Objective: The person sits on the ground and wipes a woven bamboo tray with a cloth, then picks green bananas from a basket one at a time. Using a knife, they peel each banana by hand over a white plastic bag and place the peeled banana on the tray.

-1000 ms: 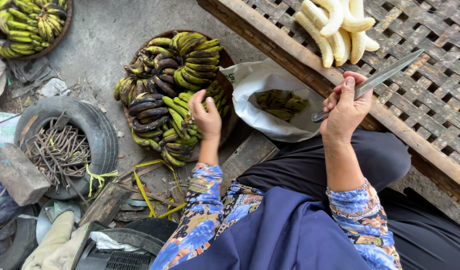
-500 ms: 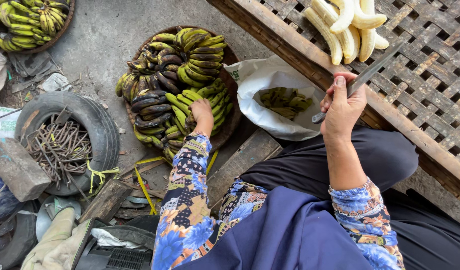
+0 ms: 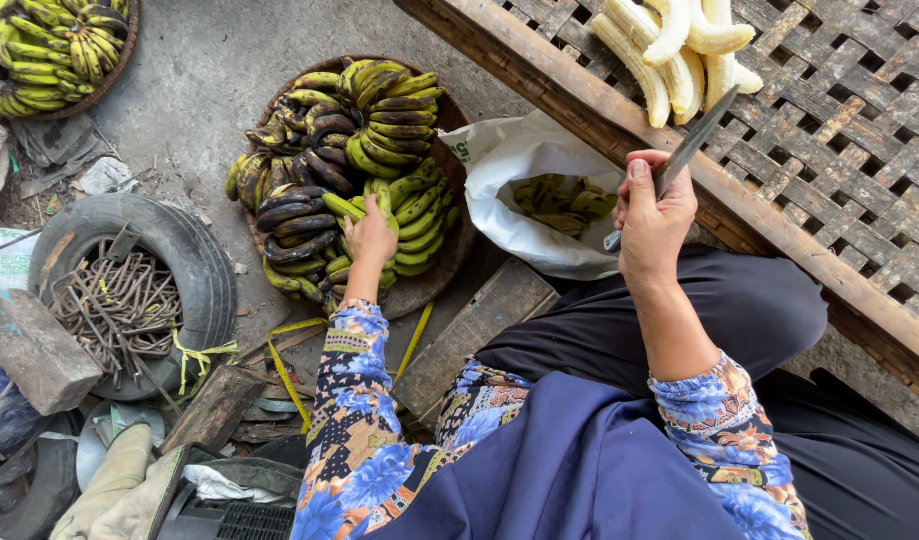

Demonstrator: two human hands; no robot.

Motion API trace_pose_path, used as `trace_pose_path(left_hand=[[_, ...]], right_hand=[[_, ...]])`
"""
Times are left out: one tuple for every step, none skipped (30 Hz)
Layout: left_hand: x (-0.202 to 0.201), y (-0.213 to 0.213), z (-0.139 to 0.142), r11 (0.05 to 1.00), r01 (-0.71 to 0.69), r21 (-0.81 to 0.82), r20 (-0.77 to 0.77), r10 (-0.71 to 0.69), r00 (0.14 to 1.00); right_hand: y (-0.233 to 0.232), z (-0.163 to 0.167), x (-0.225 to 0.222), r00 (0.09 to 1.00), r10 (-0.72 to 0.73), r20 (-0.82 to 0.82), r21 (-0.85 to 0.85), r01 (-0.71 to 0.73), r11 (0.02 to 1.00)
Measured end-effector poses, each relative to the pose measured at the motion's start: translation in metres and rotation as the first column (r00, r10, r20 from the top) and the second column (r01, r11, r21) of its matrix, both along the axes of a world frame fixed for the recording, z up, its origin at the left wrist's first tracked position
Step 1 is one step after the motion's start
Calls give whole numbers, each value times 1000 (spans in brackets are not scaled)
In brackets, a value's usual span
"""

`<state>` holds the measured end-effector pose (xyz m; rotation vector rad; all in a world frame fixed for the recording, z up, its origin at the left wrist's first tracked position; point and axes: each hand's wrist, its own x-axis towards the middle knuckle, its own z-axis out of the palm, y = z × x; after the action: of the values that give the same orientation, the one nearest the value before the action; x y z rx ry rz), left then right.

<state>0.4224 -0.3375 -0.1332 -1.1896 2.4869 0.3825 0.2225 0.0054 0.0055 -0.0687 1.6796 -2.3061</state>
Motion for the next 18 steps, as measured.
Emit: trace_pose_path(left_hand=[[1,-3,-1,998,-32,51,-175,41,984],[1,-6,-2,993,-55,107,-342,89,936],[0,-8,-1,984,-67,165,-493,141,859],[-3,-9,0,923,-24,384,-573,259,777],[-7,-7,2,816,48,575,-613,392,686],[-10,-5,5,673,147,725,-610,528,590],[-13,1,9,569,216,794,-581,603,546],[-16,10,15,457,288,841,-539,673,506],[-18,22,21,338,363,868,-484,737,471],[-19,34,27,237,425,874,-425,796,430],[-19,48,34,134,487,863,-355,847,396],[-20,63,40,30,548,836,-273,888,368],[-21,78,45,-53,590,806,-197,915,352],[-22,92,48,-133,630,765,-116,934,338],[-23,105,51,-206,668,715,-32,945,326],[-23,116,53,-237,676,698,5,945,326],[-25,125,53,-266,684,679,41,944,327],[-27,133,53,-292,693,659,74,942,326]], right_hand=[[-1,0,1,1000,9,-4,3,-9,1000],[-1,-1,1,1000,24,-17,28,-23,999],[-2,-2,2,999,38,-28,53,-37,998],[-2,-3,2,998,52,-40,78,-49,996],[-3,-4,3,992,100,-76,137,-89,987],[-4,-5,3,983,151,-109,196,-127,972],[-6,-6,4,969,201,-142,254,-160,954],[-8,-7,5,951,288,-108,302,-245,921],[-11,-8,7,926,371,-70,347,-326,879],[-13,-9,8,893,449,-30,389,-403,829],[-16,-10,10,871,490,24,375,-462,804],[-19,-11,13,846,528,80,359,-519,776],[-20,-12,16,814,564,136,339,-573,746],[-21,-12,17,800,584,133,327,-592,736],[-21,-12,19,784,607,131,315,-613,724],[-21,-11,20,766,630,127,302,-635,711],[-19,-11,20,765,639,79,282,-632,721],[-18,-11,19,761,648,29,261,-631,730]])
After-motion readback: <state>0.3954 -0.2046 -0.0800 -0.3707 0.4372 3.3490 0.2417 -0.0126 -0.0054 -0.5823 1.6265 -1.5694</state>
